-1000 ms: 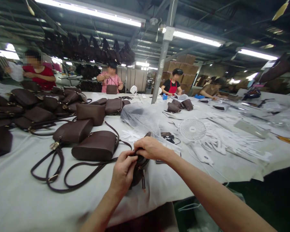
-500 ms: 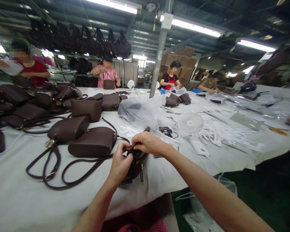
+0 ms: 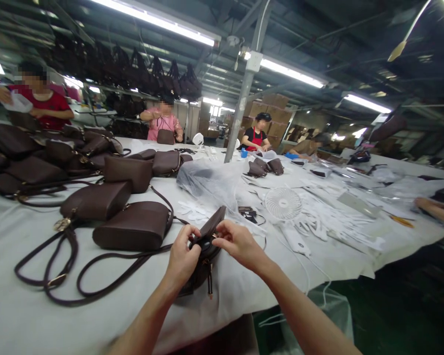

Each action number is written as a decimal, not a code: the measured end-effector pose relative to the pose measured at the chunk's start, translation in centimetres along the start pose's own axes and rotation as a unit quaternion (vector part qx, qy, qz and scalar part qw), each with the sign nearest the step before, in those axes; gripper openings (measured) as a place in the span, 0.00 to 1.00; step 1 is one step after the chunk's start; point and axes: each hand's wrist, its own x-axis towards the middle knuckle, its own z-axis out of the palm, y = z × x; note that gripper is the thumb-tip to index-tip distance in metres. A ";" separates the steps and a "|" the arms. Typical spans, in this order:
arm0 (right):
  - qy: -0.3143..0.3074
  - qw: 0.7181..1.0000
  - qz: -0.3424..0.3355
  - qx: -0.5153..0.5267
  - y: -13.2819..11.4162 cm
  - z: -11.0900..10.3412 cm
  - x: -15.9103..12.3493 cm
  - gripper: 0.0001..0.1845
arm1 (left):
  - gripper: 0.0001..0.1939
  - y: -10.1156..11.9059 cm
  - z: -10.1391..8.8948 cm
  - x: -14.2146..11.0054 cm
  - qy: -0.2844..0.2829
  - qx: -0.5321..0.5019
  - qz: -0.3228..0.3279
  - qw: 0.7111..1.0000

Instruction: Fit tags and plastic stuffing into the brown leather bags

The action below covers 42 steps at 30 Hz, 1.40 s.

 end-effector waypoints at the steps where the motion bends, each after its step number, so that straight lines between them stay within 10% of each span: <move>1: -0.010 1.000 0.011 0.022 -0.3 0.2 0.1 0.09 | 0.10 0.0 0.0 0.0 0.003 0.003 -0.001 1.000; 11: 0.031 0.984 0.110 0.139 -1.0 0.9 1.3 0.14 | 0.12 0.7 0.9 -1.0 0.033 0.083 0.060 0.994; 19: 0.128 0.976 0.091 -0.151 -3.0 1.3 1.1 0.08 | 0.14 1.2 2.1 -1.7 0.088 0.112 0.089 0.986; 27: 0.005 0.932 0.235 0.278 -3.8 1.5 0.0 0.12 | 0.14 1.1 2.6 -2.0 0.113 0.107 0.073 0.985; 31: -0.002 0.922 0.223 0.317 -4.0 1.2 -0.7 0.18 | 0.14 1.2 2.4 -1.6 0.097 0.100 0.068 0.988; 37: 0.065 0.988 0.133 0.042 -3.9 1.9 -0.8 0.11 | 0.13 1.3 2.7 -1.4 0.083 0.072 0.065 0.992; 42: 0.160 0.958 0.030 -0.238 -3.6 2.0 -1.2 0.08 | 0.12 1.1 2.6 -1.7 0.073 0.029 0.088 0.993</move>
